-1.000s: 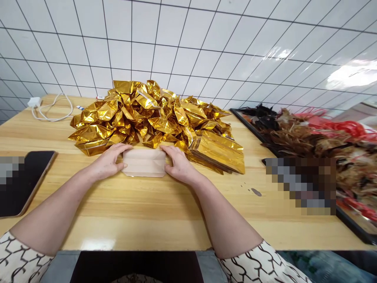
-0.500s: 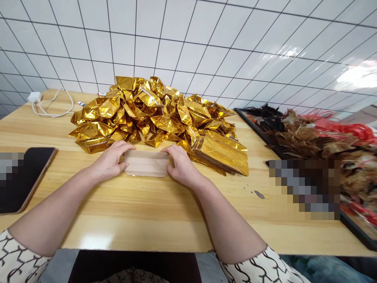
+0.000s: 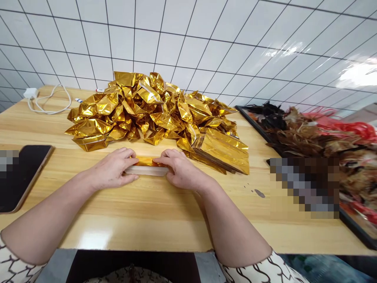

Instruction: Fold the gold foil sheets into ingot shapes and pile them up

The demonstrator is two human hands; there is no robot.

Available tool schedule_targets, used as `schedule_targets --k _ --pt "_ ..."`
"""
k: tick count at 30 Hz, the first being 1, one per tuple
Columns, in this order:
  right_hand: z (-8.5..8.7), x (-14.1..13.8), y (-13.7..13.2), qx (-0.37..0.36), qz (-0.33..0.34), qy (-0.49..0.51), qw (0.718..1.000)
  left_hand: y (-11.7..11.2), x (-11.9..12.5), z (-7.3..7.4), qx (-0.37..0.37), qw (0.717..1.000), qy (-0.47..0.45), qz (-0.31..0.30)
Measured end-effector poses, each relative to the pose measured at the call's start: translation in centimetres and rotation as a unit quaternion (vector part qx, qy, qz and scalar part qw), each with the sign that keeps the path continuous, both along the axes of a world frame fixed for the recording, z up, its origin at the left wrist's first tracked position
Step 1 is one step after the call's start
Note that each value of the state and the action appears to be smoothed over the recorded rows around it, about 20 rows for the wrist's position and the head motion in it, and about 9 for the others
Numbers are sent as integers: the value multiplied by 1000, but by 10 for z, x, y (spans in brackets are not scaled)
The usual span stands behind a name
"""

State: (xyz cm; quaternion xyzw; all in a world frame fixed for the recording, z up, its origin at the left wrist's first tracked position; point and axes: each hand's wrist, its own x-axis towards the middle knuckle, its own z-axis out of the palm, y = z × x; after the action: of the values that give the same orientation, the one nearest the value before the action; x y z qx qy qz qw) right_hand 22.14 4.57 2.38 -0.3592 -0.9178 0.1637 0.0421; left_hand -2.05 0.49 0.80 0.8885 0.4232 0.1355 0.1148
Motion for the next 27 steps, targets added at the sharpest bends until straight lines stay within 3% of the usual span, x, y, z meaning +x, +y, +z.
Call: schedule_targets --k 9,16,22,27 --pt "5 -12 -15 2 43 2 999 -10 20 -12 49 997 55 -32" --pt "7 -9 -9 8 -1 -11 1000 -7 16 -7 54 996 67 -32" --pt "3 -2 -1 66 -74 -45 994 -8 14 -2 72 994 72 -28" --pt "-3 -4 -2 99 -57 -31 993 -6 12 -6 94 994 55 -31"
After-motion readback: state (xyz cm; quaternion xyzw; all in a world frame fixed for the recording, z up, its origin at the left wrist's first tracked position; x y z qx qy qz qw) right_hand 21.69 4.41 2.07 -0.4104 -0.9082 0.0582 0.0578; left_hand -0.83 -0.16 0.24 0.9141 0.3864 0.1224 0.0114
